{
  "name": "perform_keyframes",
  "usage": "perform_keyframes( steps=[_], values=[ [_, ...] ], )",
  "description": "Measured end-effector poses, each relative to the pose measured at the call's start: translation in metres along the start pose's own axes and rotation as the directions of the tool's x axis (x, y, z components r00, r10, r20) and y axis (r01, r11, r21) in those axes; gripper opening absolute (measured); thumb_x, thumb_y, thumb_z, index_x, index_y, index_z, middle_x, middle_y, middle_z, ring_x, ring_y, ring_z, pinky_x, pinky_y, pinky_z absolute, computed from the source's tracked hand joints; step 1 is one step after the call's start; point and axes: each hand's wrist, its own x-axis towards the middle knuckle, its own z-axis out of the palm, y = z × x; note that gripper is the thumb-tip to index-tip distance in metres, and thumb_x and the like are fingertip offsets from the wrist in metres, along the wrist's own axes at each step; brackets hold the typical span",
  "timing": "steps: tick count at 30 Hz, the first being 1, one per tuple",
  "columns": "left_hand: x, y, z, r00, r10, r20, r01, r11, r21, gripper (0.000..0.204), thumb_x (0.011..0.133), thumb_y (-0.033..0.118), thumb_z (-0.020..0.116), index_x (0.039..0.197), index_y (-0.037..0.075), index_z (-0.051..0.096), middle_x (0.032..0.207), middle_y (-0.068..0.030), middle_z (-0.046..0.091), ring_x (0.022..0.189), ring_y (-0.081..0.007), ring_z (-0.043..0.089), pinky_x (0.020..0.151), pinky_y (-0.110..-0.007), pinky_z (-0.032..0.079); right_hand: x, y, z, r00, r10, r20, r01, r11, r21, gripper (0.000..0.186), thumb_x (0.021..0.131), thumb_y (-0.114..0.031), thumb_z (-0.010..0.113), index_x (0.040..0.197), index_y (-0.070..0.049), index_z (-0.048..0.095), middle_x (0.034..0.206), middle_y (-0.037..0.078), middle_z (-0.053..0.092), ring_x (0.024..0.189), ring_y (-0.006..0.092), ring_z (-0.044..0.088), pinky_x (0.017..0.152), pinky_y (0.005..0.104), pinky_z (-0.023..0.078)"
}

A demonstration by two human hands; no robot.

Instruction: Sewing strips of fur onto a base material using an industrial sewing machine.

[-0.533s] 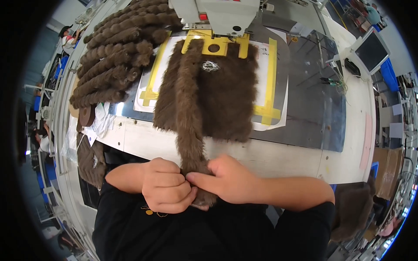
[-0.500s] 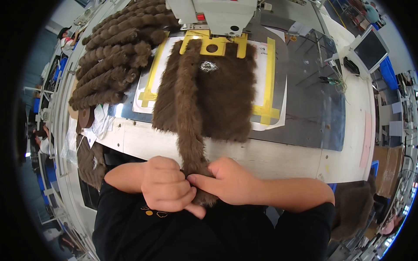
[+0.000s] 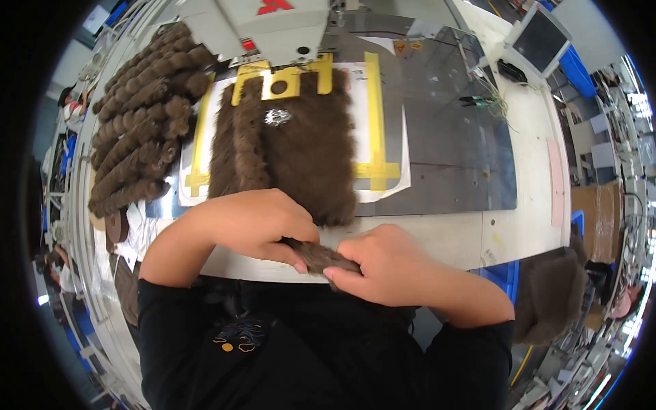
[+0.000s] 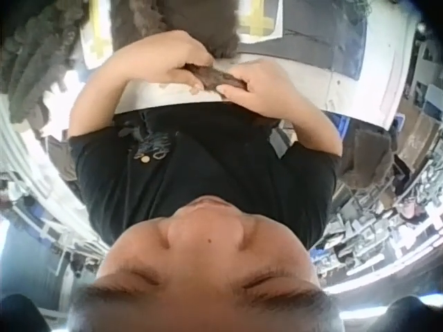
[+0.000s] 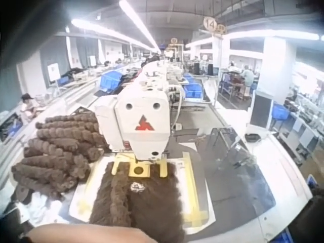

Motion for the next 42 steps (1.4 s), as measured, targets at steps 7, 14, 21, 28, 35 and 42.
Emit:
perform_keyframes(
  steps=[7, 14, 21, 28, 35, 42],
  values=[
    [0.008, 0.002, 0.008, 0.955, 0.015, -0.297, -0.034, 0.998, -0.060, 0.027, 0.081, 0.021, 0.085, 0.088, 0.003, 0.068, 0.081, -0.0120, 0.066, 0.074, -0.0376, 0.066, 0.062, -0.043, 0.051, 0.001, 0.001, 0.002, 0.836, -0.250, -0.488, 0.224, 0.968, -0.113, 0.024, 0.079, -0.015, 0.087, 0.091, -0.007, 0.068, 0.074, 0.008, 0.066, 0.062, 0.0264, 0.064, 0.057, 0.0362, 0.050],
    [0.001, -0.019, 0.024, 0.756, 0.202, -0.623, -0.224, 0.974, 0.044, 0.020, 0.072, 0.004, 0.083, 0.087, 0.004, 0.069, 0.086, -0.0115, 0.071, 0.074, -0.0299, 0.071, 0.061, -0.035, 0.056, 0.028, 0.001, 0.017, 0.661, -0.304, -0.686, 0.509, 0.853, 0.112, 0.056, 0.065, -0.008, 0.096, 0.117, -0.006, 0.074, 0.094, 0.008, 0.069, 0.079, 0.0193, 0.067, 0.065, 0.0294, 0.052],
    [0.006, -0.017, 0.025, 0.710, 0.186, -0.680, -0.246, 0.969, 0.008, 0.019, 0.071, -0.002, 0.080, 0.088, 0.001, 0.072, 0.080, -0.0111, 0.069, 0.072, -0.0260, 0.071, 0.062, -0.032, 0.057, 0.028, 0.001, 0.019, 0.611, -0.377, -0.696, 0.539, 0.842, 0.016, 0.048, 0.061, 0.001, 0.087, 0.108, -0.004, 0.078, 0.091, 0.008, 0.070, 0.075, 0.0204, 0.067, 0.061, 0.0307, 0.052],
    [0.010, -0.016, 0.024, 0.723, 0.168, -0.671, -0.237, 0.971, -0.012, 0.014, 0.062, -0.005, 0.069, 0.076, -0.002, 0.066, 0.076, -0.0144, 0.069, 0.064, -0.0282, 0.068, 0.053, -0.036, 0.053, 0.033, 0.004, 0.000, 0.596, -0.385, -0.705, 0.549, 0.836, 0.007, 0.033, 0.071, -0.003, 0.089, 0.102, -0.005, 0.079, 0.081, 0.007, 0.070, 0.064, 0.0192, 0.064, 0.058, 0.0301, 0.050],
    [0.020, -0.005, 0.004, 0.729, 0.145, -0.669, -0.073, 0.988, 0.135, 0.024, 0.093, 0.019, 0.077, 0.107, 0.004, 0.064, 0.080, -0.0117, 0.063, 0.069, -0.0343, 0.063, 0.067, -0.041, 0.050, 0.048, 0.010, -0.052, 0.765, -0.165, -0.622, 0.249, 0.967, 0.051, 0.019, 0.086, -0.015, 0.087, 0.088, -0.002, 0.074, 0.077, 0.005, 0.070, 0.063, 0.0115, 0.062, 0.056, 0.0273, 0.048],
    [0.014, -0.023, -0.024, 0.888, -0.177, -0.424, 0.110, 0.978, -0.178, 0.049, 0.099, 0.001, 0.055, 0.147, 0.005, 0.053, 0.102, -0.0177, 0.067, 0.082, -0.0280, 0.063, 0.079, -0.036, 0.051, 0.120, 0.069, -0.107, 0.930, 0.220, -0.295, -0.036, 0.852, 0.523, 0.023, 0.094, -0.017, 0.078, 0.093, 0.004, 0.072, 0.080, 0.003, 0.069, 0.069, 0.0091, 0.062, 0.061, 0.0267, 0.052]
  ],
)
